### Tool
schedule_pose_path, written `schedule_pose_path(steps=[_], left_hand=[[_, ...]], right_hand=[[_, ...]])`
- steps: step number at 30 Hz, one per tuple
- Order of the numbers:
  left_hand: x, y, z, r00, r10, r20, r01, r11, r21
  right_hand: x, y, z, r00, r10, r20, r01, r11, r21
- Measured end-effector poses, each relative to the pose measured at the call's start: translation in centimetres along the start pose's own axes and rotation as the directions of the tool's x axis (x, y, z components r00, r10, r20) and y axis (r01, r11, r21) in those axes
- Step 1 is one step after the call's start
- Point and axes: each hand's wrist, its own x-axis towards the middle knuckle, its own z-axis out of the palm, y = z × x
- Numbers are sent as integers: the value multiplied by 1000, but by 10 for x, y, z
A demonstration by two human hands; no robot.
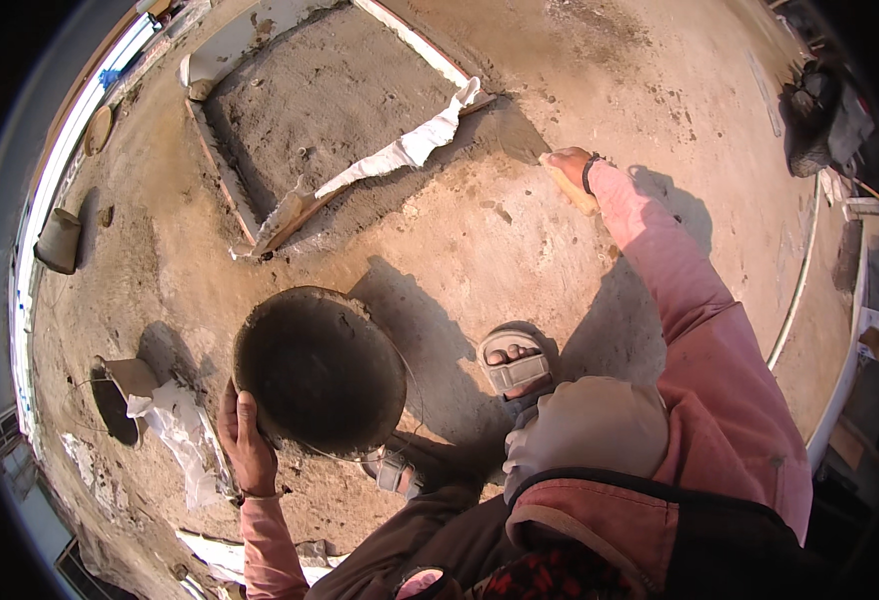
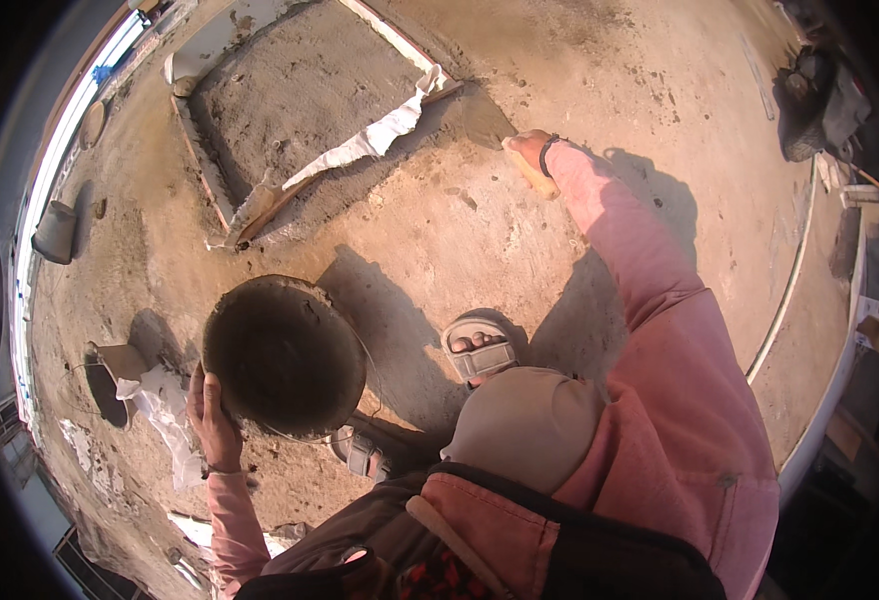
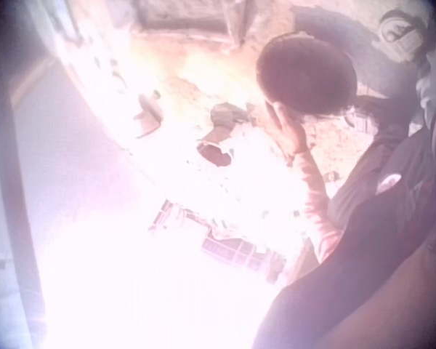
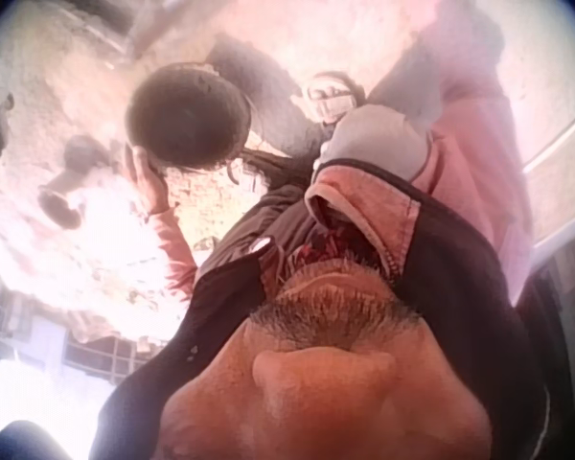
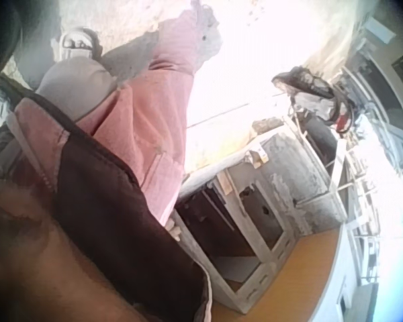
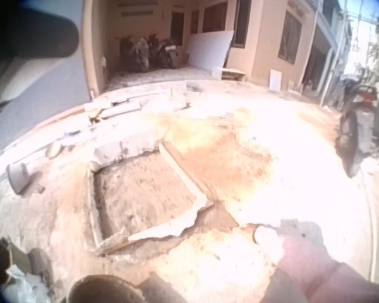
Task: The person uses a trowel to scoop wet mortar from a bucket and applies it along the edges of a square concrete base.
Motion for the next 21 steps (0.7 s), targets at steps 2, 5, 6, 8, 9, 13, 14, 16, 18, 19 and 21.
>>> schedule_pose_path(steps=[2,5,6,8,9,13,14,16,18,19,21], left_hand=[[-3,-5,-5,999,-1,-35,2,999,44],[-1,-4,3,1000,-10,-21,10,1000,-9],[-1,-2,4,1000,-23,-5,23,999,-33],[5,-4,9,1000,-21,19,23,997,-78],[6,-6,9,1000,-14,14,15,996,-84],[2,0,3,1000,-7,22,9,998,-59],[1,1,4,1000,-9,9,9,999,-33],[-1,3,8,1000,-17,-21,17,1000,22],[-4,-1,4,998,-29,-49,32,998,60],[-4,-3,2,997,-33,-64,37,997,74],[-6,-4,-2,999,6,-54,3,989,150]], right_hand=[[-18,7,19,999,-22,32,20,998,67],[-18,10,15,998,63,-5,-60,965,254],[-15,14,21,993,102,-53,-78,938,337],[-8,16,45,989,100,-105,-66,956,285],[0,20,67,989,64,-130,-34,975,222],[-34,2,141,984,-177,1,177,980,-90],[-33,4,138,968,-250,27,251,952,-175],[-30,13,121,919,-382,103,394,858,-331],[-18,19,78,900,-410,151,429,768,-476],[-13,21,51,917,-370,146,385,730,-564],[7,49,-6,924,-381,34,322,725,-609]])
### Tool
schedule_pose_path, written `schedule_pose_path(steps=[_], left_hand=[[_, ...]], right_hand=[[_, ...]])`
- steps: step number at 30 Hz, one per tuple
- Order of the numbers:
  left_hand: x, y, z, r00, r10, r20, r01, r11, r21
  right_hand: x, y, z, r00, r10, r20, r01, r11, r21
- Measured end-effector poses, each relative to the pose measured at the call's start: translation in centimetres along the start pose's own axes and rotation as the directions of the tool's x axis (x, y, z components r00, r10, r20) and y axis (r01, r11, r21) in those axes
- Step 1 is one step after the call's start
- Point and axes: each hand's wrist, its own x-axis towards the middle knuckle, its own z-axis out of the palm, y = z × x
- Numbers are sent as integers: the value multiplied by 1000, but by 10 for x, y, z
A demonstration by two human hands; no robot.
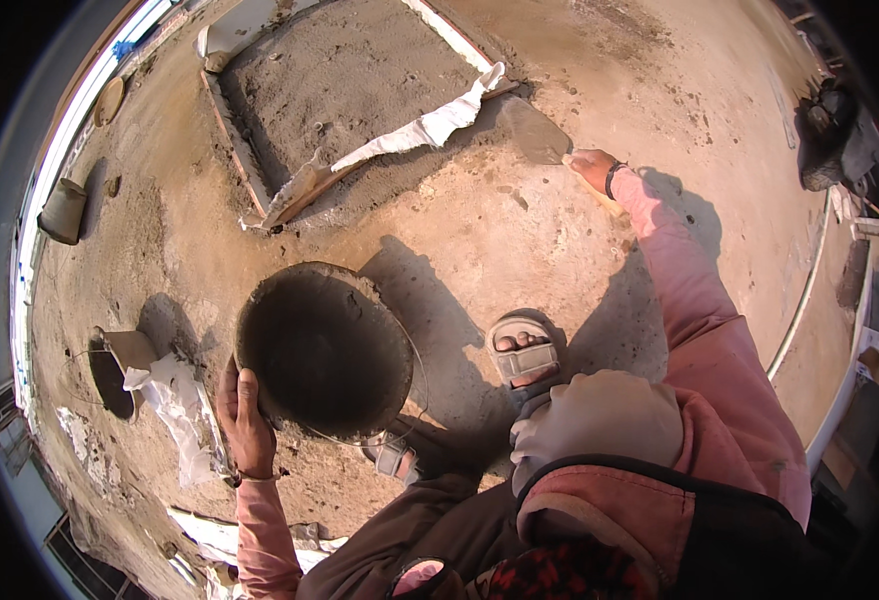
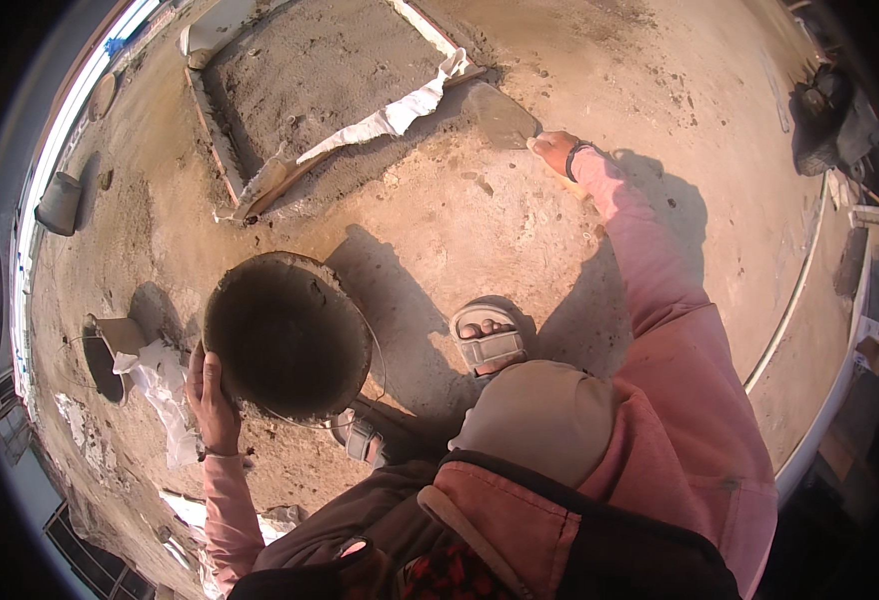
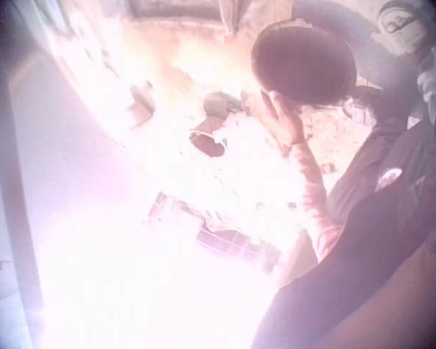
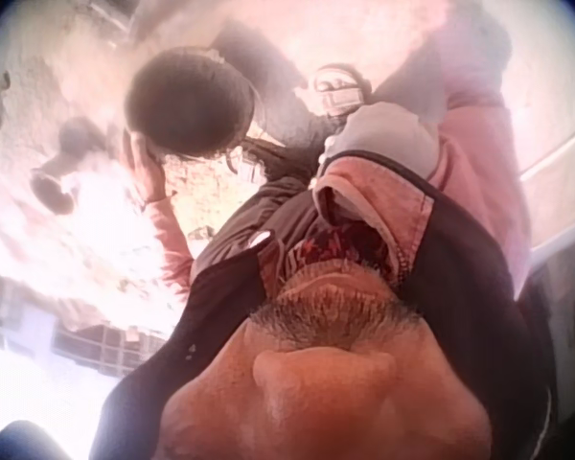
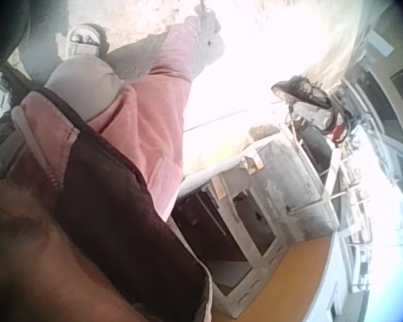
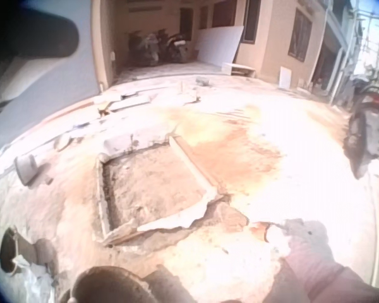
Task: The person uses a trowel to scoop wet mortar from a bucket and applies it along the edges of a square concrete base.
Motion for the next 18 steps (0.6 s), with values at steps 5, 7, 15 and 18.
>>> schedule_pose_path(steps=[5,7,15,18], left_hand=[[-4,-1,-17,999,-47,-7,46,993,-112],[-2,8,-5,998,-39,42,45,986,-158],[-45,-24,-32,996,-57,-75,37,967,-253],[-64,-39,-57,960,-170,-221,97,947,-306]], right_hand=[[4,-46,50,910,401,108,-392,743,543],[-6,-93,82,936,349,53,-309,738,600],[-56,-315,186,939,63,339,-332,434,838],[-66,-347,198,921,-36,388,-320,496,807]])
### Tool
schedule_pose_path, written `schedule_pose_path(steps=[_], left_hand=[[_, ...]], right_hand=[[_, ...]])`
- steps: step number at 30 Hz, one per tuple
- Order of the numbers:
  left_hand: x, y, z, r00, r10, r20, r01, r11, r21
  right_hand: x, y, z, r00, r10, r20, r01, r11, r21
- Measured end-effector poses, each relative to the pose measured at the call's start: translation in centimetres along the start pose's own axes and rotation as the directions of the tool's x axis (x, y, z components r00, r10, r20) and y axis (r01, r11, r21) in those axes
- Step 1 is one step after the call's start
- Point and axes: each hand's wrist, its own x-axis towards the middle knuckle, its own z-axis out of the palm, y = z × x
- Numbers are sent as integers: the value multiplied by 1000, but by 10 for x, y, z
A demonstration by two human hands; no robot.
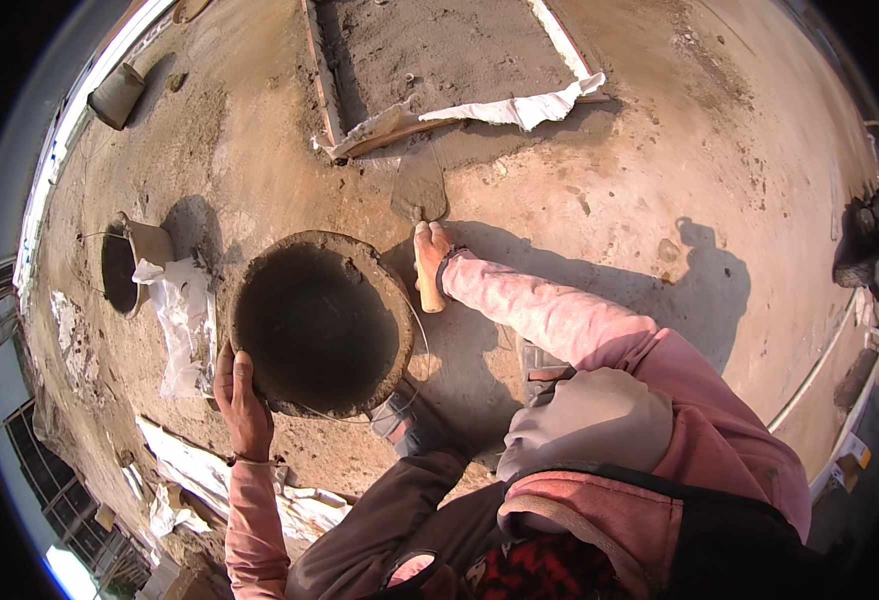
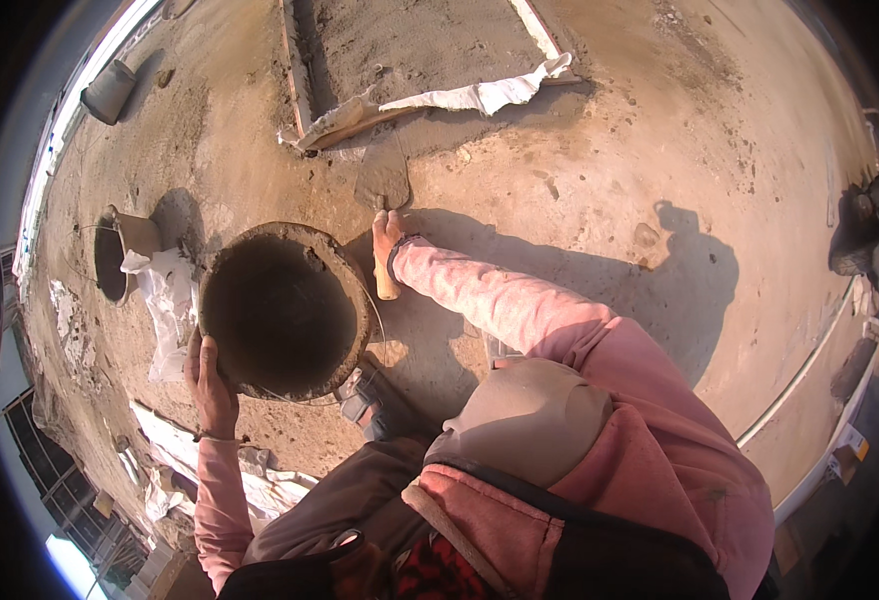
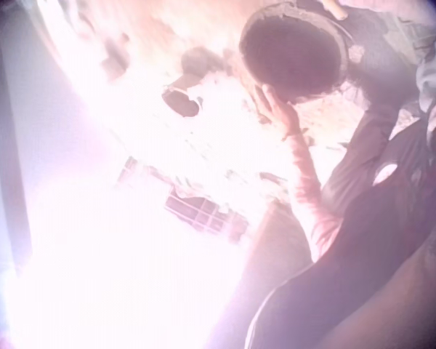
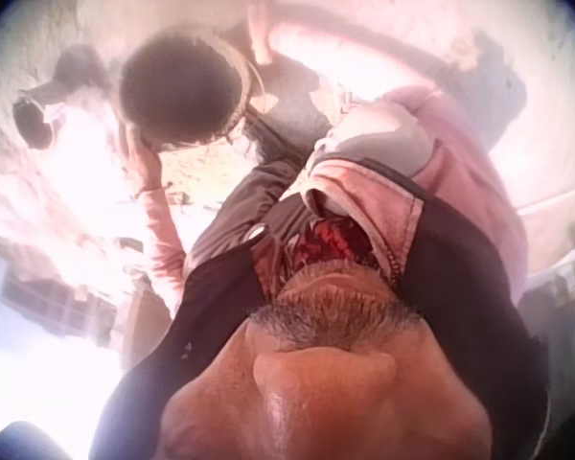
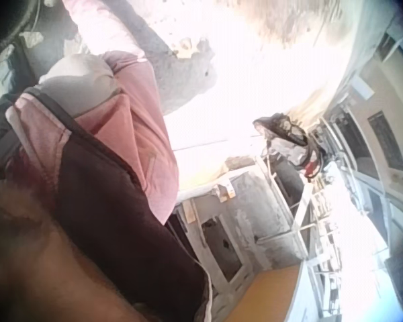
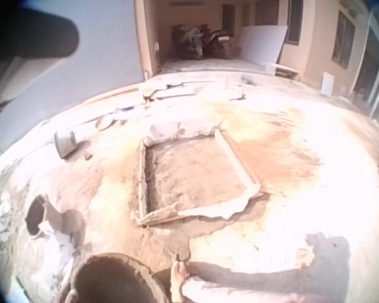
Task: The person uses a trowel to scoop wet mortar from a bucket and applies it along the edges of a square concrete base.
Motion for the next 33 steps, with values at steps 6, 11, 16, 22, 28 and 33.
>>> schedule_pose_path(steps=[6,11,16,22,28,33], left_hand=[[-8,-9,-26,995,71,-65,-71,997,1],[-1,-1,-21,999,22,-38,-19,998,62],[0,12,-2,998,50,38,-56,983,175],[5,18,2,987,108,117,-128,975,180],[-1,12,-5,995,69,76,-80,985,156],[-5,13,-6,993,92,69,-102,982,160]], right_hand=[[14,-6,6,937,-166,308,344,600,-723],[45,-10,-32,591,84,802,458,-854,-247],[27,-50,-158,966,-198,165,224,326,-918],[-8,15,-199,935,-303,-185,57,644,-763],[20,36,-71,925,-255,-281,79,854,-514],[12,11,-18,940,-305,-152,176,818,-548]])
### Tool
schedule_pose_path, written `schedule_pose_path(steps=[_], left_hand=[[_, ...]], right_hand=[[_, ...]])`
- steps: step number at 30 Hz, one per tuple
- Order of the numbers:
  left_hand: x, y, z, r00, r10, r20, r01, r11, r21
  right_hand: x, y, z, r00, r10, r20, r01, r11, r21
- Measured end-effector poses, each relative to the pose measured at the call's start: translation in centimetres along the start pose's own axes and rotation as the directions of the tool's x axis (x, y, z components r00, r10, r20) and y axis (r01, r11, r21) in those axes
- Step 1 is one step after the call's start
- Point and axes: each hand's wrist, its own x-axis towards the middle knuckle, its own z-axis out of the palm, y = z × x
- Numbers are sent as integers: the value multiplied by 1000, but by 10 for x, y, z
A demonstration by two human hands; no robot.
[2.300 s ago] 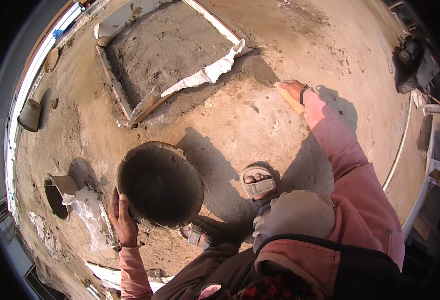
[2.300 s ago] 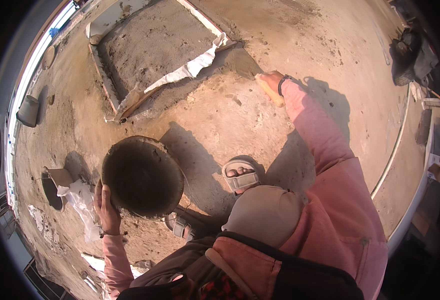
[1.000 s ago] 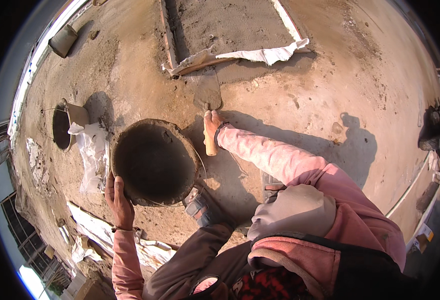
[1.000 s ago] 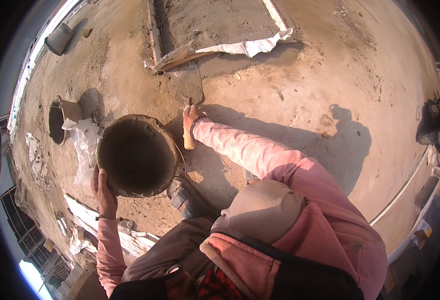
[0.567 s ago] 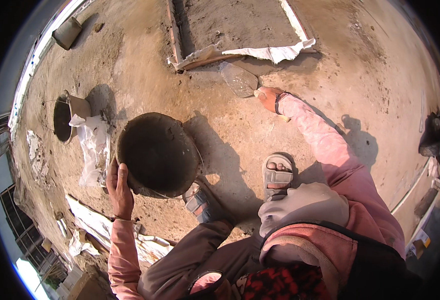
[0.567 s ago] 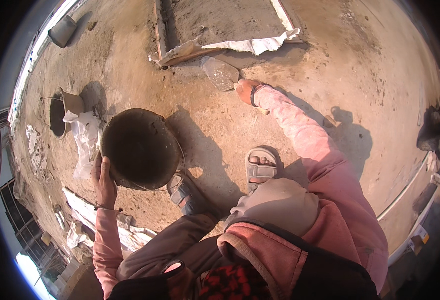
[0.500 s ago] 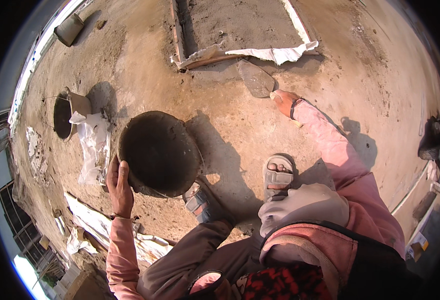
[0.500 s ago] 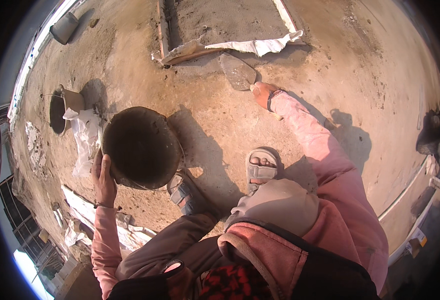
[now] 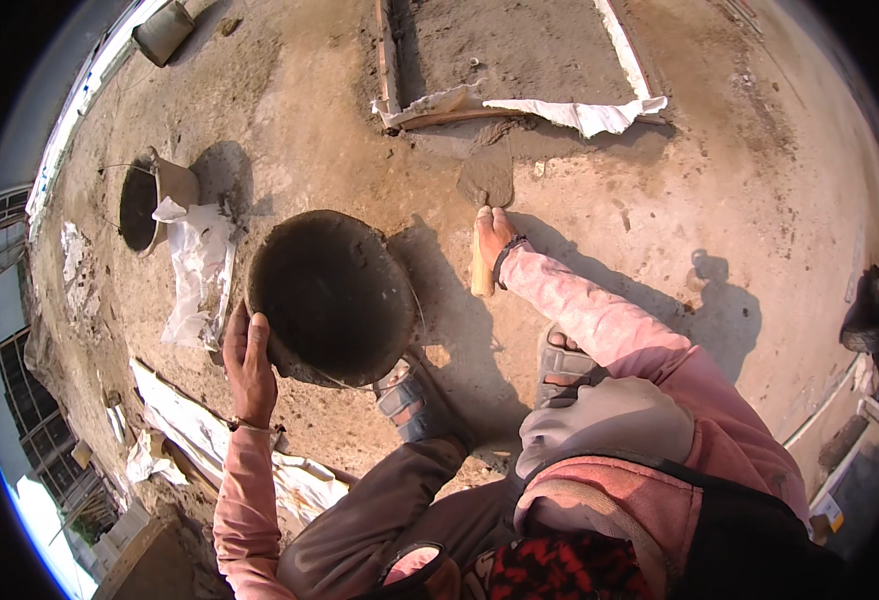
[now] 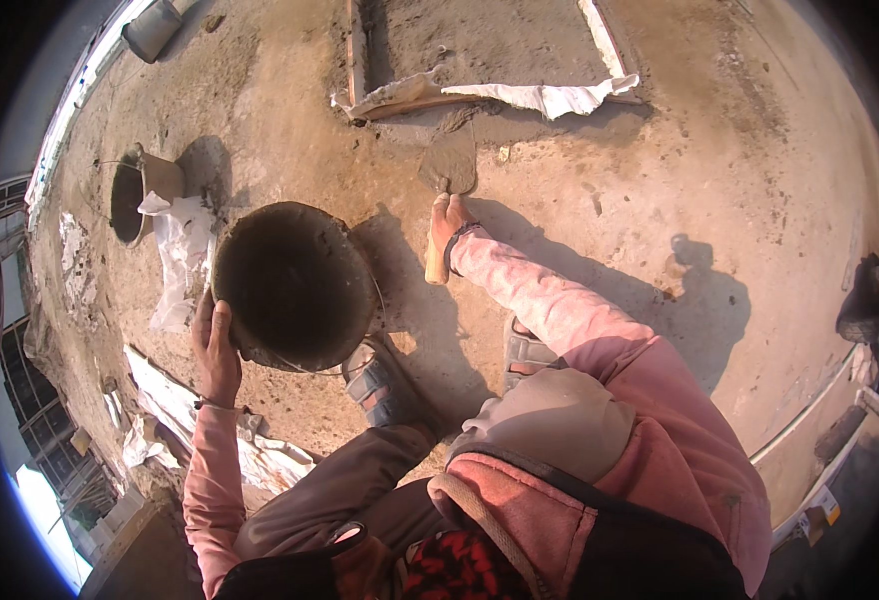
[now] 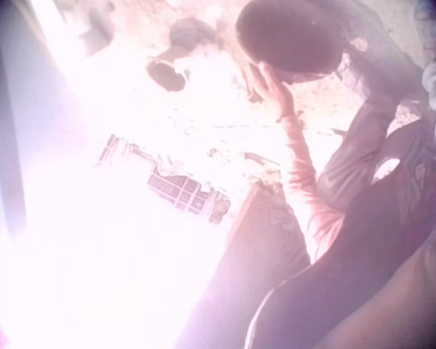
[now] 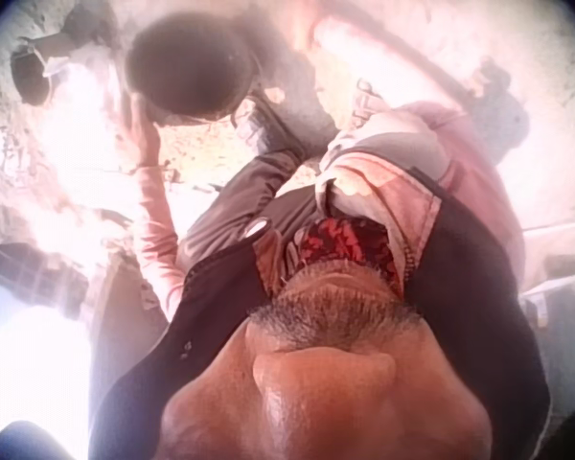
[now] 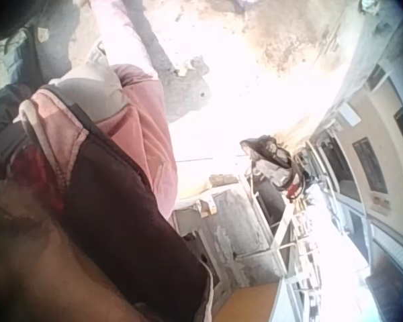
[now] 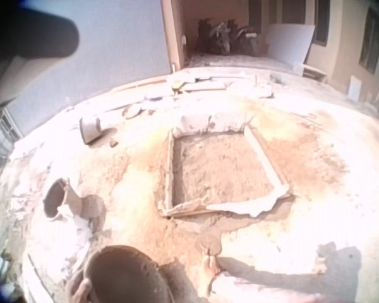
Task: The person uses a trowel to scoop wet mortar from a bucket and applies it along the edges of a square concrete base.
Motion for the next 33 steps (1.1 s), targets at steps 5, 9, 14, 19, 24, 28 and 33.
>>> schedule_pose_path(steps=[5,9,14,19,24,28,33], left_hand=[[7,4,13,999,-35,41,35,999,-10],[-6,-4,0,999,28,-17,-28,999,18],[-2,-3,4,1000,-22,-14,22,1000,16],[-4,-13,1,997,29,-68,-26,999,40],[-3,-1,7,998,-60,-1,60,998,5],[1,0,8,999,-51,-1,51,999,-1],[2,1,9,999,-7,-40,9,999,34]], right_hand=[[19,32,42,982,-148,117,145,989,38],[1,-24,-26,932,-222,287,320,875,-363],[-2,-22,-103,960,-142,243,274,669,-691],[-4,-24,-95,958,-197,209,287,689,-666],[19,-22,-80,915,-170,365,328,843,-428],[34,-31,-83,929,-40,369,212,872,-441],[18,-30,-80,864,-214,456,480,625,-616]])
